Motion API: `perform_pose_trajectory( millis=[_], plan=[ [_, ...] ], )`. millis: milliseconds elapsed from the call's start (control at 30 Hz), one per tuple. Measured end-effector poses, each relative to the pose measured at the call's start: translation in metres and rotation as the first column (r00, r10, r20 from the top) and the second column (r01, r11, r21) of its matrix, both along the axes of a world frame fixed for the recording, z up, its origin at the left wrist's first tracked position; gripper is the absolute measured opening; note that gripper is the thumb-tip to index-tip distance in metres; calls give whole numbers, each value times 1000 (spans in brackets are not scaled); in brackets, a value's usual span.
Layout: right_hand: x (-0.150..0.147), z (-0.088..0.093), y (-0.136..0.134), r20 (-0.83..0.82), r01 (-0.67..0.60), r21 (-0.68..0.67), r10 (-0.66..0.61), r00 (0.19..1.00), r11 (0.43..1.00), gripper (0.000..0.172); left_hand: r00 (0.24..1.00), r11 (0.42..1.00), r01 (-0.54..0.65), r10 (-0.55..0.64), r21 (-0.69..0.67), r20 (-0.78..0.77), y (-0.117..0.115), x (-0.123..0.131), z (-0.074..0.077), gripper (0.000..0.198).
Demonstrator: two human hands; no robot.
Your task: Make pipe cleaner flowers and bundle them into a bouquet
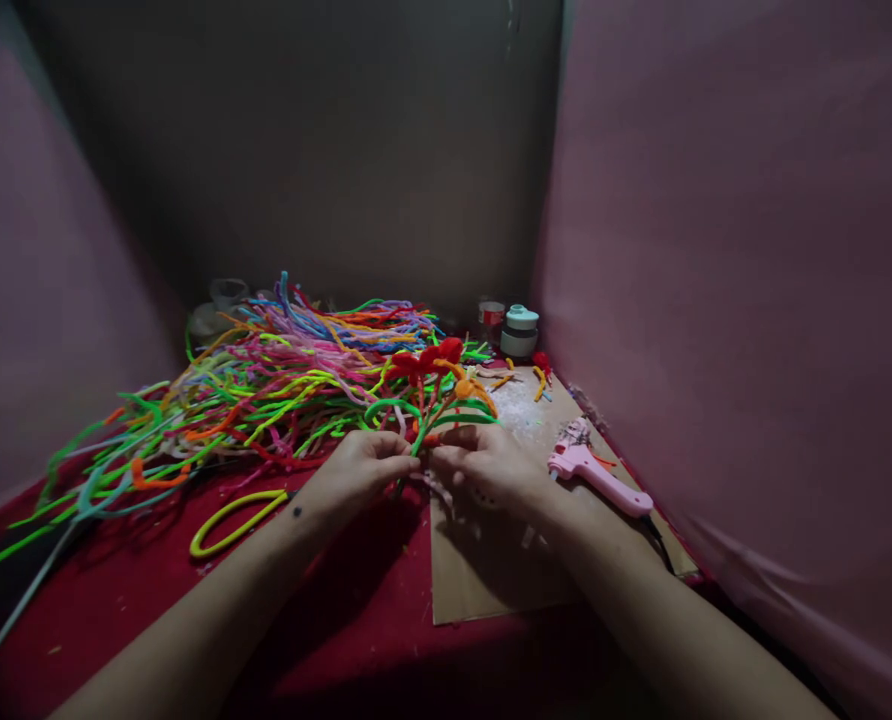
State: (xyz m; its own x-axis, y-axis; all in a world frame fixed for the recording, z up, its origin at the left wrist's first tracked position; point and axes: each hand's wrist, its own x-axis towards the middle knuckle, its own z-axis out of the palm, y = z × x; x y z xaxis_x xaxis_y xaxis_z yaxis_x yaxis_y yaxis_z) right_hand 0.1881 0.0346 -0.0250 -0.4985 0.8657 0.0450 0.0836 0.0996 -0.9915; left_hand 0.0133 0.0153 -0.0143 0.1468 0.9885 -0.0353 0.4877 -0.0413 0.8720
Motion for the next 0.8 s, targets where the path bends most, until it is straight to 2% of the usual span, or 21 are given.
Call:
perform_pose_trajectory(
  millis=[33,100,167,233,300,367,433,500,533,600,667,733,800],
  plan=[
    [-4,0,-1,-117,-2,-68,-6,993,998,18,998,1000,14,-14,10,59,-2,0,2,15],
    [-11,-2,-2,-260,47,-82,-67,963,996,17,986,996,59,-68,62,154,-7,1,5,14],
    [-17,-4,-3,-296,109,-24,-112,949,994,21,977,987,74,-101,143,189,-12,3,6,12],
    [-22,-4,-3,-295,171,45,-150,944,984,25,974,977,33,-79,211,213,-16,4,7,9],
    [-26,-2,-2,-291,215,97,-179,940,972,26,955,980,17,-75,198,287,-18,3,8,8],
    [-30,5,-3,-292,217,121,-174,940,969,24,884,990,93,-132,108,449,-18,1,9,17],
    [-34,15,-4,-302,186,130,-140,943,974,22,765,981,194,-167,24,622,-17,-4,9,26],
    [-38,25,-6,-316,156,139,-106,943,978,21,690,976,216,-165,17,705,-16,-8,9,27],
    [-41,28,-7,-319,137,143,-85,944,980,21,683,979,202,-161,28,712,-15,-9,9,25],
    [-45,30,-7,-320,62,136,-16,947,989,23,708,987,146,-151,67,690,-16,-11,9,24],
    [-50,24,-5,-334,10,109,27,942,994,26,769,993,63,-114,102,629,-17,-9,9,23],
    [-54,14,-2,-347,97,93,-59,936,991,25,855,985,-46,-46,164,516,-18,-6,6,20],
    [-57,5,1,-359,165,107,-117,926,980,22,926,944,-169,55,282,372,-18,-3,3,17]
  ],
)
